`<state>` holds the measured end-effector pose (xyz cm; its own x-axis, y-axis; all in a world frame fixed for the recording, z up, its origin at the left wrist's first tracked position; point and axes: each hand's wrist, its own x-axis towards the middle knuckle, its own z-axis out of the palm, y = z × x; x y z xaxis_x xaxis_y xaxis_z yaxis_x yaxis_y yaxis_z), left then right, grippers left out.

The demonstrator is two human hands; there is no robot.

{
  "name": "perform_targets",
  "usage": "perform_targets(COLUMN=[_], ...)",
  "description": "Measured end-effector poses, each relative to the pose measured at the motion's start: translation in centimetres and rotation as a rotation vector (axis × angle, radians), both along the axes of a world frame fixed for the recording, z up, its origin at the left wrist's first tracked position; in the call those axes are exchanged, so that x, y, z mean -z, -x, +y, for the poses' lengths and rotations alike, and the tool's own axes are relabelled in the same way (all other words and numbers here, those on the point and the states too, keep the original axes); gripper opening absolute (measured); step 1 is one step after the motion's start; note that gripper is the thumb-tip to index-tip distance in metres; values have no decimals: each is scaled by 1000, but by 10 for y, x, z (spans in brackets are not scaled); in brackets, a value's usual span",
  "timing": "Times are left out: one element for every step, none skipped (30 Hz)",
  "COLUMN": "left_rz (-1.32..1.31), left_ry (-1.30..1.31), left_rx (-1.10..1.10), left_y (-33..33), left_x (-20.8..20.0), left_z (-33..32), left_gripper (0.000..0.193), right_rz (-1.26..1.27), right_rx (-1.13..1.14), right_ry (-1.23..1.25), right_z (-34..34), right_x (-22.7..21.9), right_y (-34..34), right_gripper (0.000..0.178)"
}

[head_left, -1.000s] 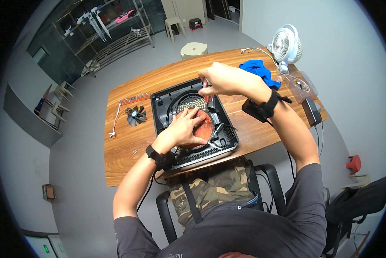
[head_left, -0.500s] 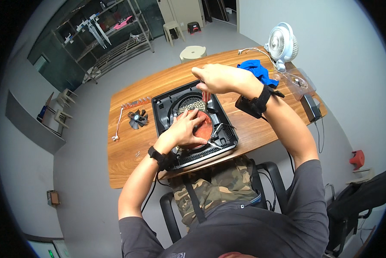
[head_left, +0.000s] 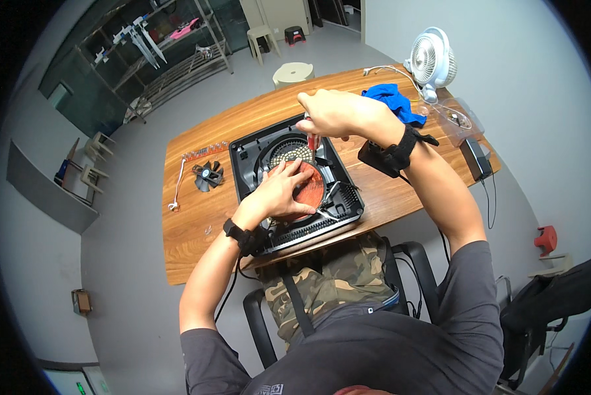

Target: The person assembles an electronic device on a wooden table. They place a copper heatsink and a circuit board into a black plastic housing, then use a screwdriver to secure the components. Finally, they wipe a fan with a blue cloth and install it into the housing.

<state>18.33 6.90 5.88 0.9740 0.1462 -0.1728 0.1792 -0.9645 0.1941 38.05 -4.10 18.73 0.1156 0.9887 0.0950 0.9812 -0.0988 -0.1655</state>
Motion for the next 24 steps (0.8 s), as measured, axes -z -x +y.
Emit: perform_targets(left_rz=[3, 10, 16, 23, 8, -7, -24, -18, -13, -4, -1, 1, 5, 7, 9, 13, 16, 19, 19, 16, 12, 8, 12, 15], left_ry=[-1, 1, 3, 2, 6, 9, 13, 11, 9, 5, 4, 4, 4, 4, 5, 5, 8, 11, 11, 12, 12, 12, 12, 11], left_rx=[2, 1, 1, -5, 0, 4, 11, 6, 0, -10, -10, -11, -13, -11, -9, -9, -15, -20, -22, -12, -2, 5, 1, -3], left_y=[-1, -2, -3, -1, 0, 1, 1, 1, 1, 2, 1, 0, 0, -1, -1, -1, 0, 1, 0, -1, -1, 0, 0, -1], left_x=[-2, -4, -6, -8, -6, -1, -1, -2, -3, -4, -4, -4, -5, -5, -5, -4, -5, -5, -6, -6, -4, -3, -3, -4], left_z=[-1, -2, -4, -4, -3, 0, 0, -1, -2, -3, -3, -3, -2, -2, -3, -3, -3, -3, -3, -3, -2, -1, -1, -2], left_gripper=[102, 102, 102, 102, 102, 102, 102, 102, 102, 102, 102, 102, 102, 102, 102, 102, 102, 102, 103, 103, 103, 103, 103, 103], right_rz=[-30, -61, -127, -137, -148, -158, -122, -86, -49, -32, -17, -3, -32, -39, -46, -51, -79, -106, -137, -158, -180, -201, -159, -118], right_rx=[-9, -17, -13, -1, 13, 26, 24, 22, 21, -38, -91, -144, -166, -153, -139, -127, -87, -48, -5, -5, -6, -9, -14, -19], right_ry=[-37, -75, -136, -123, -109, -96, -97, -97, -98, -155, -210, -265, -275, -241, -207, -174, -132, -91, -51, -78, -104, -131, -95, -58], right_z=[0, 1, 8, 10, 11, 11, 9, 5, 3, 5, 7, 9, 10, 11, 12, 12, 13, 14, 13, 11, 9, 6, 3, -1], right_x=[2, 4, 14, 13, 11, 9, 6, 2, 0, 6, 14, 22, 23, 23, 22, 19, 18, 16, 14, 14, 16, 16, 13, 8], right_y=[2, 3, -1, 3, 5, 8, 12, 15, 16, 13, 7, 1, 0, -3, -5, -5, -3, 0, 2, 2, 2, 5, 6, 6], right_gripper=[45, 47, 52, 50, 48, 46, 42, 38, 35, 32, 29, 26, 25, 27, 29, 31, 34, 36, 39, 40, 40, 41, 40, 39])
